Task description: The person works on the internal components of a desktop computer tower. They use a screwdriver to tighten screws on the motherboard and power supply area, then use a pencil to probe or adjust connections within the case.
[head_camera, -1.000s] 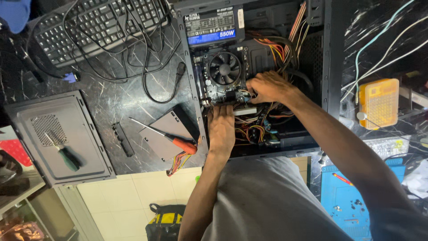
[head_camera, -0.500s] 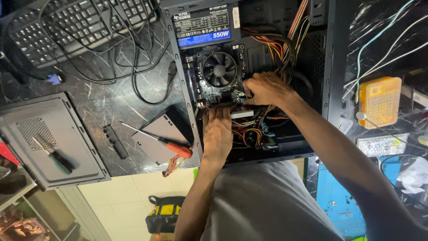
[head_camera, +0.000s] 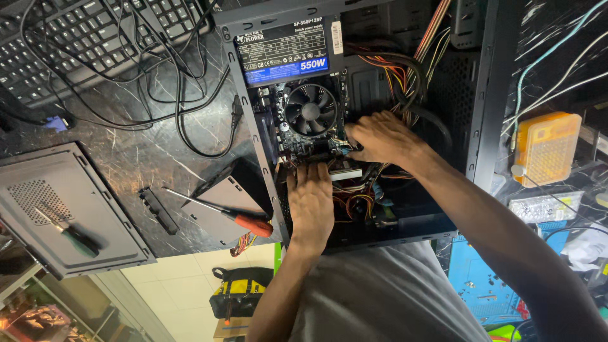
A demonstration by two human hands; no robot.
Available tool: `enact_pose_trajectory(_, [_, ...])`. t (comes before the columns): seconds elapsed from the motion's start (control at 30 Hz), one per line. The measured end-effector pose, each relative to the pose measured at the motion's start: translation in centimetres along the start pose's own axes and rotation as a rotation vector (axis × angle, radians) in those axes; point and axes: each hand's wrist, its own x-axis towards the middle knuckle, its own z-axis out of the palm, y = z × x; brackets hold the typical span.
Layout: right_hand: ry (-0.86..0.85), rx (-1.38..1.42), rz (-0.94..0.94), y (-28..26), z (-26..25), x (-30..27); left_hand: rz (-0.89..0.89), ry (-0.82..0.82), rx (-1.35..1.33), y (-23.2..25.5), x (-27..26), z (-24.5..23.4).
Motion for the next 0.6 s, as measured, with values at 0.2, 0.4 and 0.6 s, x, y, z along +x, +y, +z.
enact_pose_trajectory(0.2, [-0.034,0.043,0.012,-0.7,-1.4,-0.1,0.016,0.067,-0.028,-0.3,-0.1,-0.9])
enact_pose_trajectory(0.4, [-0.104,0.117,0.081,-0.8,-1.7,-0.2,0.027,0.073,-0.124,-0.8,-0.3,1.3])
enact_pose_trajectory(0.6, [-0.115,0.061,0.097,-2.0,-2.5,-0.5,0.028,0.028,-0.068,-0.8,-0.1,1.2])
